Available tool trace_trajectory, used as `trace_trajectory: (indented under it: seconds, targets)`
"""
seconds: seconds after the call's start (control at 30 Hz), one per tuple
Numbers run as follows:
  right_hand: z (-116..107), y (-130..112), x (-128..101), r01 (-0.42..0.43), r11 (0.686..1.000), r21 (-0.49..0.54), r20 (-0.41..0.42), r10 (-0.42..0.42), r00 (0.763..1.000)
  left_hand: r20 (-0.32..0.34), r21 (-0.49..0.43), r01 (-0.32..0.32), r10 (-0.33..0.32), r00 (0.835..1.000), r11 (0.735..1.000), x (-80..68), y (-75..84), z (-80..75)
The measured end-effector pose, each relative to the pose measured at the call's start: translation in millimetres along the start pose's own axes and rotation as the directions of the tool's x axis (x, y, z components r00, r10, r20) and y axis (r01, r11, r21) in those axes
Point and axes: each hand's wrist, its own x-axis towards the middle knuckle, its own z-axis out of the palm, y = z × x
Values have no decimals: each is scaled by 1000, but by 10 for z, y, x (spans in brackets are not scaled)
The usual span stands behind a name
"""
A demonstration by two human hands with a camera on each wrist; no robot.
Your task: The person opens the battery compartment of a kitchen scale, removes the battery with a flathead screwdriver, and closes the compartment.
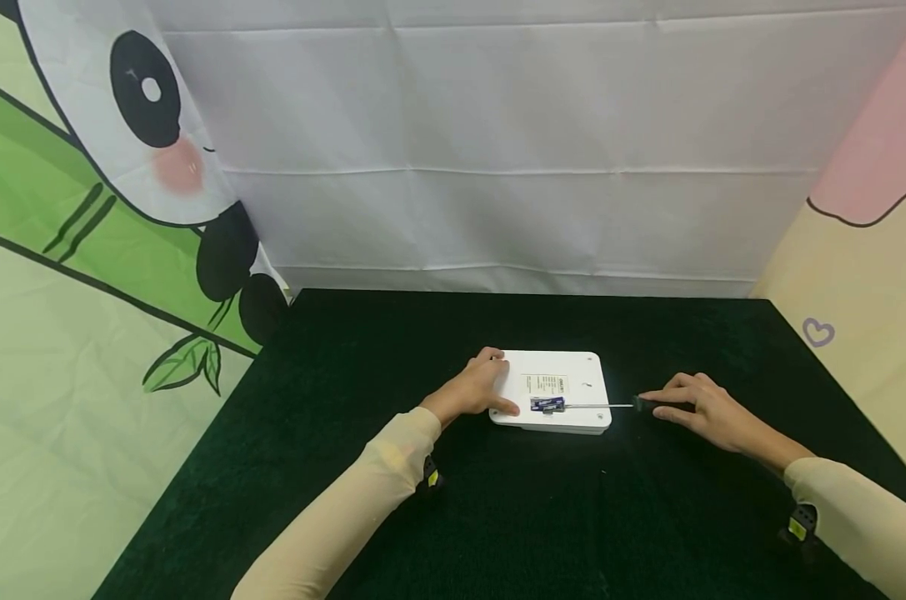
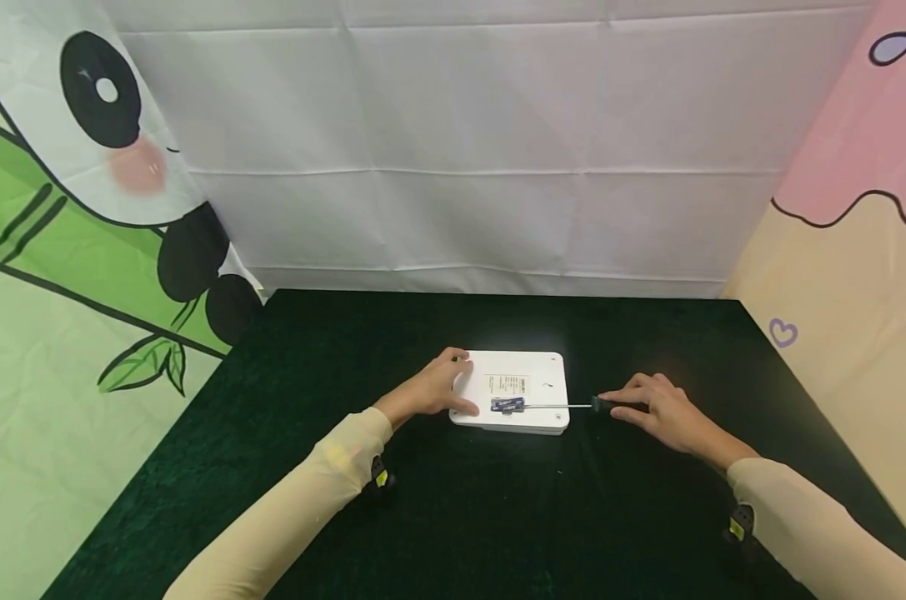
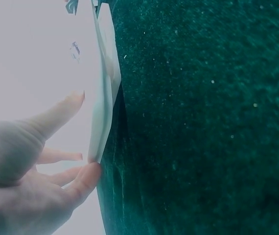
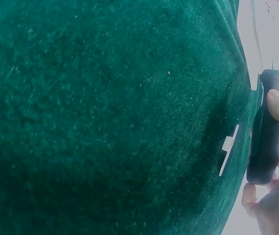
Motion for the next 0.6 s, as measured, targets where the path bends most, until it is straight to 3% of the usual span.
trace_trajectory:
  seconds: [0.3, 0.6]
  targets:
    - [-92, -64, -5, -2, 999, -37, 2, 2, 1000, 18, 28, -17, 16, 1000, 999, 0, 2, -19]
    - [-358, -92, -4, -28, 995, -91, -32, 26, 999, 17, 25, -31, 31, 999, 999, -19, 4, -44]
